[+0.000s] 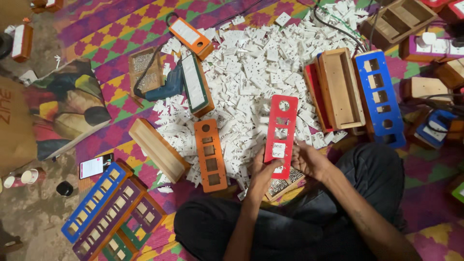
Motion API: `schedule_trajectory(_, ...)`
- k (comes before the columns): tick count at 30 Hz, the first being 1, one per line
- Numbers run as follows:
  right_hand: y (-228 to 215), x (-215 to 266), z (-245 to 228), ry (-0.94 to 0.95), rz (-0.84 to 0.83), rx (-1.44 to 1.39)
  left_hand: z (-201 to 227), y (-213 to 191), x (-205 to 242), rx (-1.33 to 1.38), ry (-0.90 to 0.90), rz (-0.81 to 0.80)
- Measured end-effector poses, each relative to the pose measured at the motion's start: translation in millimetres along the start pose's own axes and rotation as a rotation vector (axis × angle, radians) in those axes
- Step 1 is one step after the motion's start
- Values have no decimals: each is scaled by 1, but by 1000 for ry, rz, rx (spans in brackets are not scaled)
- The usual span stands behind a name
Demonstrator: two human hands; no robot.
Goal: The person sits on a patterned mat and assembles white electrical socket modules into orange and red plastic frames. They pick up modules from a large pile, insert them into slots, and secure them with screws using a screwdriver. The person switches between different colored frames during the process.
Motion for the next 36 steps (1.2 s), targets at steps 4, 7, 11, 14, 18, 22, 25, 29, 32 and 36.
schedule_trajectory(4,10,12,-11,-160,-2,130,1,-2,-6,-100,14,53)
schedule_trajectory(7,24,27,-10,-259,-3,155,-6,-2,-6,-113,20,6)
schedule_trajectory(11,28,31,-9,-334,76,256,-16,-13,-9,-144,-43,54)
schedule_trajectory(14,28,29,-20,-462,106,475,-10,-12,-13,-93,-11,93)
schedule_trajectory(18,36,48,-20,-911,196,962,-9,-41,-14,29,-176,397)
schedule_trajectory(22,88,101,39,-1524,-447,1471,13,-53,-20,274,-60,404)
schedule_trajectory(25,84,79,59,-1156,-182,1748,17,-59,-16,290,-1,416)
schedule_trajectory(29,90,84,62,-1364,-181,1793,3,-63,-17,240,-21,445)
schedule_trajectory(32,86,79,68,-1314,-173,1902,1,-59,-24,298,93,350)
schedule_trajectory(36,93,95,48,-1439,-158,1538,-12,-70,-29,209,96,367)
Point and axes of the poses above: each hand's wrist, its own x-axis away from the middle knuckle, its own y-axis out of the palm, z = x × y, the point moved 8 cm from there along -x, towards the middle knuckle, and after that the axes turned 15 degrees about z, right-handed, at the moved point
